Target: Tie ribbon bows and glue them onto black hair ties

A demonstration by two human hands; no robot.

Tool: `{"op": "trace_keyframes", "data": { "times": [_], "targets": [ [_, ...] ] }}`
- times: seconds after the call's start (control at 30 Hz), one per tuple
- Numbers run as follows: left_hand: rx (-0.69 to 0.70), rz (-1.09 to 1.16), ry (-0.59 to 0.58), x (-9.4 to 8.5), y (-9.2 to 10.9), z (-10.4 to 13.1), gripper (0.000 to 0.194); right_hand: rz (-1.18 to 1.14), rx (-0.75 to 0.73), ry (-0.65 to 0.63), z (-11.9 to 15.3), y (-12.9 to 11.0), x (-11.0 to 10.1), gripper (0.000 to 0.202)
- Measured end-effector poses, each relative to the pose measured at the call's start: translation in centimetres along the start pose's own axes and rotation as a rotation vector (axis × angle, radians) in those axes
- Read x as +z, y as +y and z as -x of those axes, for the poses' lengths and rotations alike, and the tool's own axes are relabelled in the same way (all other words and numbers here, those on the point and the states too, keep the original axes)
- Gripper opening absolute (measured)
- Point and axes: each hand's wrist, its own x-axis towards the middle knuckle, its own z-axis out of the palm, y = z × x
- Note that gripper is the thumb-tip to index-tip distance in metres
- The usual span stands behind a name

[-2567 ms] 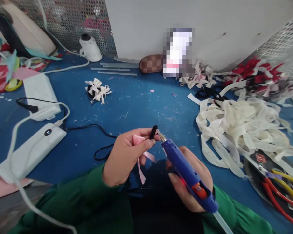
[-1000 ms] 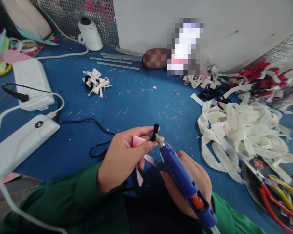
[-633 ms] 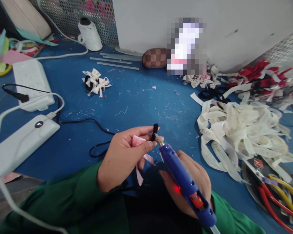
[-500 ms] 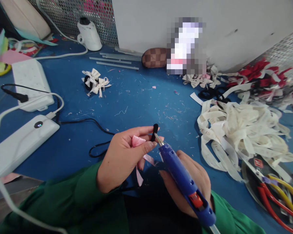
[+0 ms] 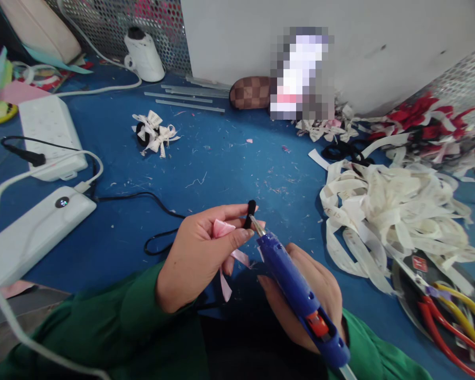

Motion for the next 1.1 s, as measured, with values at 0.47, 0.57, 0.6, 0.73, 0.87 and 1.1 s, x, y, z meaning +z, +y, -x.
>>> {"op": "trace_keyframes", "data": {
  "times": [0.47,0.57,0.6,0.73,0.87,1.1],
  "targets": [
    [-0.003,0.009,-0.001,0.08,0.27,0.06,0.039,-0.035,0.026,-0.021,0.36,0.11,-0.02,0.026],
    [0.0,0.011,-0.002,0.07,0.22,0.05,0.039,-0.049,0.037,-0.035,0.52,0.09,-0.02,0.026],
    [0.002,0.012,-0.001,0.06,0.19,0.04,0.039,-0.055,0.041,-0.038,0.56,0.06,-0.03,0.026],
    [0.011,0.013,0.004,0.04,0.11,-0.02,0.04,-0.086,0.049,-0.046,0.59,-0.08,-0.12,0.027],
    [0.017,-0.004,0.011,0.04,0.15,-0.03,0.04,-0.124,0.042,-0.057,0.54,-0.12,-0.25,0.026],
    [0.04,-0.024,0.011,-0.04,-0.12,-0.01,0.036,-0.153,0.043,-0.056,0.45,-0.09,-0.25,0.024]
  ]
}}
